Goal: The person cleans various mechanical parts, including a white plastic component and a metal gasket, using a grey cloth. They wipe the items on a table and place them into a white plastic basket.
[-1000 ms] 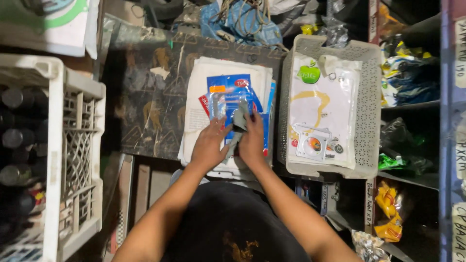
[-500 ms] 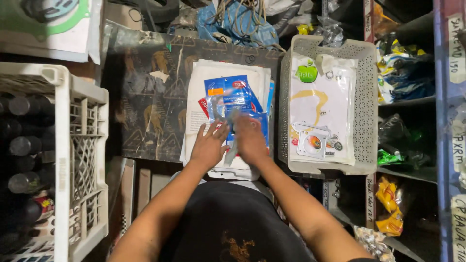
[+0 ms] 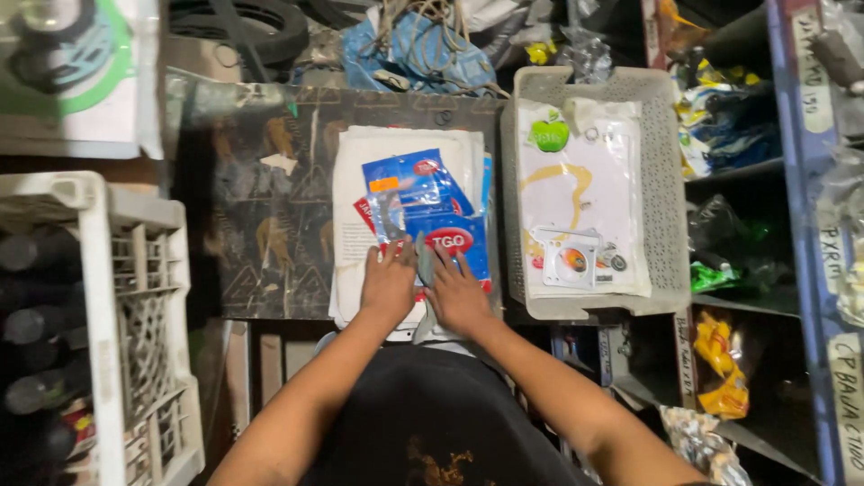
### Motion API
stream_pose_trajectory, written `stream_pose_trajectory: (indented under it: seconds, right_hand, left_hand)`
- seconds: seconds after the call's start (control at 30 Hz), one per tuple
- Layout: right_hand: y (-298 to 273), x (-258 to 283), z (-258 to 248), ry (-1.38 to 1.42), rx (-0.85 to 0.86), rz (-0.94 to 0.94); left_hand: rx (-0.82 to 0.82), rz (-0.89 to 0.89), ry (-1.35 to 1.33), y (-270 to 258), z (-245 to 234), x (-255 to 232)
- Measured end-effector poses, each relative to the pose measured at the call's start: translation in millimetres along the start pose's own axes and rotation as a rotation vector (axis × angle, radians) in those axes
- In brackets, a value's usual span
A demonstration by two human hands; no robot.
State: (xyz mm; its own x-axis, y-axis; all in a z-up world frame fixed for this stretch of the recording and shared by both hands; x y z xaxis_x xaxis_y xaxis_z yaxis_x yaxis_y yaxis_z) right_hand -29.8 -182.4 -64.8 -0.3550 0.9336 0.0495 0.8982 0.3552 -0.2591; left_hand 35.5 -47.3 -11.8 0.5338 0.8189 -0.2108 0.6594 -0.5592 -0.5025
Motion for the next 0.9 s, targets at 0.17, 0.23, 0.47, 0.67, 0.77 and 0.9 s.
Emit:
stream_pose_trajectory:
  seconds: [0.17,0.23,0.47,0.67,0.77,0.9]
  right_hand:
    - [-5.5,-22.4,-25.1,0.246,-0.121,0.394]
    - [-8.9,-23.9,-20.1,0.327,-0.095,0.423]
    - [-11.0,-40.7,50.9,0.208,-0.121,0.272]
    - [4.1,-17.3,-26.6,0.128,-0.074,-0.027]
    - [4.0,-11.2,-35.7,0.177,-0.077,0.023]
    - [3.8,-7.3,-28.4,0.378,-0.200,-0.058]
  left_hand:
    - [0.024,-0.041,-0.041,10.1,0.1,-10.8]
    - [0.028,-0.060,-0.028,8.3,1.4,-11.9]
    - [0.008,-0.121,-0.050,9.2,7.4,-18.7]
    - [-0.007,-0.202,-0.055,4.8,7.1,-19.8]
    - [-0.023,-0.223,-0.085,15.3,22.7,-14.4]
    - [-0.102,-0.250,-0.087,41.7,43.9,1.6]
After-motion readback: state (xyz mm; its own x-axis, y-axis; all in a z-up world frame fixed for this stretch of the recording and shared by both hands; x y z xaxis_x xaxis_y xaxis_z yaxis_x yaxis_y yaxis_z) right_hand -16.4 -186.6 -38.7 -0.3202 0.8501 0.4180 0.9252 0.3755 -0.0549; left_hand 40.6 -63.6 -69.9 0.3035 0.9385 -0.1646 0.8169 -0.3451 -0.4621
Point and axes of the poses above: each hand's wrist, its own y-axis towards the middle knuckle, its own z-axis out of the palm, x = y × z, the point moved 4 cm from there along y, towards the middle knuckle, and after that the axes turned 9 degrees about x, right-handed, at the moved point
